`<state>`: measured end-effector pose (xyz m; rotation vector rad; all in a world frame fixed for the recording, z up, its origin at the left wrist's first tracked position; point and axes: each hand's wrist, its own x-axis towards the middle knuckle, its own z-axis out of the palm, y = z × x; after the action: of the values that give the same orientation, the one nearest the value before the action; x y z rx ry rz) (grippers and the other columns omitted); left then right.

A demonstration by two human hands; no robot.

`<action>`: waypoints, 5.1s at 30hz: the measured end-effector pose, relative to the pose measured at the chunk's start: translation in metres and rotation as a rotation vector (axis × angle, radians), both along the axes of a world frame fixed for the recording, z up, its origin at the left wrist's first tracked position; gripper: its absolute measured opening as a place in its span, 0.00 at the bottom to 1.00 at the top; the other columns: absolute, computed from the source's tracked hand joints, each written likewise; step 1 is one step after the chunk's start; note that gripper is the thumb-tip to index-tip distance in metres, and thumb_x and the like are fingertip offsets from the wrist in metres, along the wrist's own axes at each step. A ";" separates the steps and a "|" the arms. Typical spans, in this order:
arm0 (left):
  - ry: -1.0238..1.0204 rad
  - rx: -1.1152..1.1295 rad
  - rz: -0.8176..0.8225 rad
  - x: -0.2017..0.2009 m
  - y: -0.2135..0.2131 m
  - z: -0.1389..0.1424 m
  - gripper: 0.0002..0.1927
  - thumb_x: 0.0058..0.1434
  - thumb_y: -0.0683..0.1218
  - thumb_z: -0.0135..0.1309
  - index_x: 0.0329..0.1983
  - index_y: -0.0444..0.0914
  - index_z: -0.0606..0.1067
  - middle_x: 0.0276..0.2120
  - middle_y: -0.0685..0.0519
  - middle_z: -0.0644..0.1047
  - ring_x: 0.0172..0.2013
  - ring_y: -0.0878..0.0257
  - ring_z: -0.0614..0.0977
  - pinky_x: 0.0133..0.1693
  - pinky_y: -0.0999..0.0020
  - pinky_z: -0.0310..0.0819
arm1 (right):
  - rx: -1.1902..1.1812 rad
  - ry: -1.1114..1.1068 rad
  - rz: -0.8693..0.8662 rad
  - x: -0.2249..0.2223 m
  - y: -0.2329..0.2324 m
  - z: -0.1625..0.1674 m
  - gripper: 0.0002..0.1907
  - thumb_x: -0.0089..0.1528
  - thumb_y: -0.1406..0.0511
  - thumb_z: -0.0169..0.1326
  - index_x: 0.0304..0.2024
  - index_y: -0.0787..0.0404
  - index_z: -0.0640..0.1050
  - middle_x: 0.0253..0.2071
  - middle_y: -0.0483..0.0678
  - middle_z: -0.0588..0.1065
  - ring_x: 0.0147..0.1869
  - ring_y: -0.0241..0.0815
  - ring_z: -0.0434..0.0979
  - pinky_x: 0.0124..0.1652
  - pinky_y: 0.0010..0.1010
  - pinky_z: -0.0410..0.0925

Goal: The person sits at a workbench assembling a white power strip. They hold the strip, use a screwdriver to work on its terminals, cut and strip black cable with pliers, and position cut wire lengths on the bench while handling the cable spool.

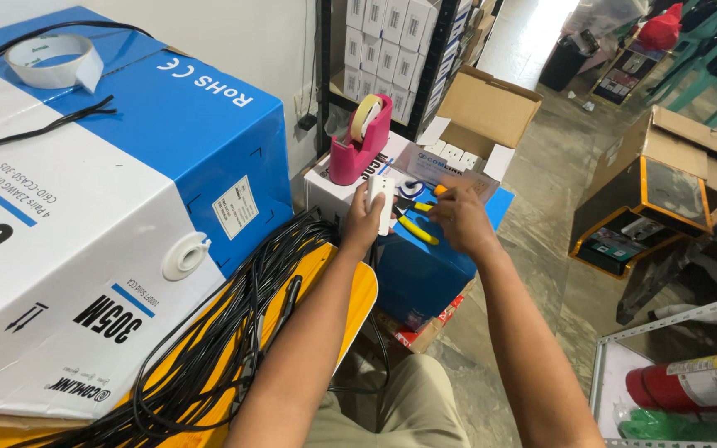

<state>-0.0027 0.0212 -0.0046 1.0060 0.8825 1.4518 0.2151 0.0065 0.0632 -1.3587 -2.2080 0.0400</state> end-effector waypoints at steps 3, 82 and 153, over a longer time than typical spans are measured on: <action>-0.016 -0.008 -0.111 -0.002 0.003 -0.004 0.25 0.73 0.54 0.39 0.69 0.40 0.63 0.42 0.46 0.81 0.32 0.62 0.83 0.27 0.68 0.81 | -0.044 -0.135 -0.002 -0.006 -0.003 -0.001 0.06 0.52 0.65 0.63 0.32 0.54 0.87 0.51 0.49 0.76 0.61 0.52 0.69 0.58 0.43 0.64; -0.477 -0.057 -0.311 -0.010 0.004 -0.002 0.42 0.57 0.34 0.37 0.78 0.44 0.50 0.61 0.41 0.69 0.55 0.51 0.78 0.56 0.55 0.76 | -0.052 -0.015 -0.549 0.033 0.030 -0.024 0.14 0.61 0.61 0.59 0.48 0.56 0.81 0.44 0.59 0.79 0.49 0.62 0.77 0.48 0.52 0.69; -0.416 0.048 -0.249 -0.019 -0.001 0.012 0.49 0.50 0.34 0.39 0.80 0.42 0.49 0.65 0.40 0.69 0.56 0.51 0.78 0.56 0.60 0.74 | 0.141 1.080 -0.106 0.000 -0.108 0.048 0.11 0.77 0.63 0.40 0.51 0.65 0.58 0.46 0.58 0.75 0.37 0.45 0.83 0.34 0.31 0.79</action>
<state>-0.0213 0.0198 0.0072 0.7760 0.4080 1.4030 0.2148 -0.1013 0.1112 -0.9989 -1.2008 0.4547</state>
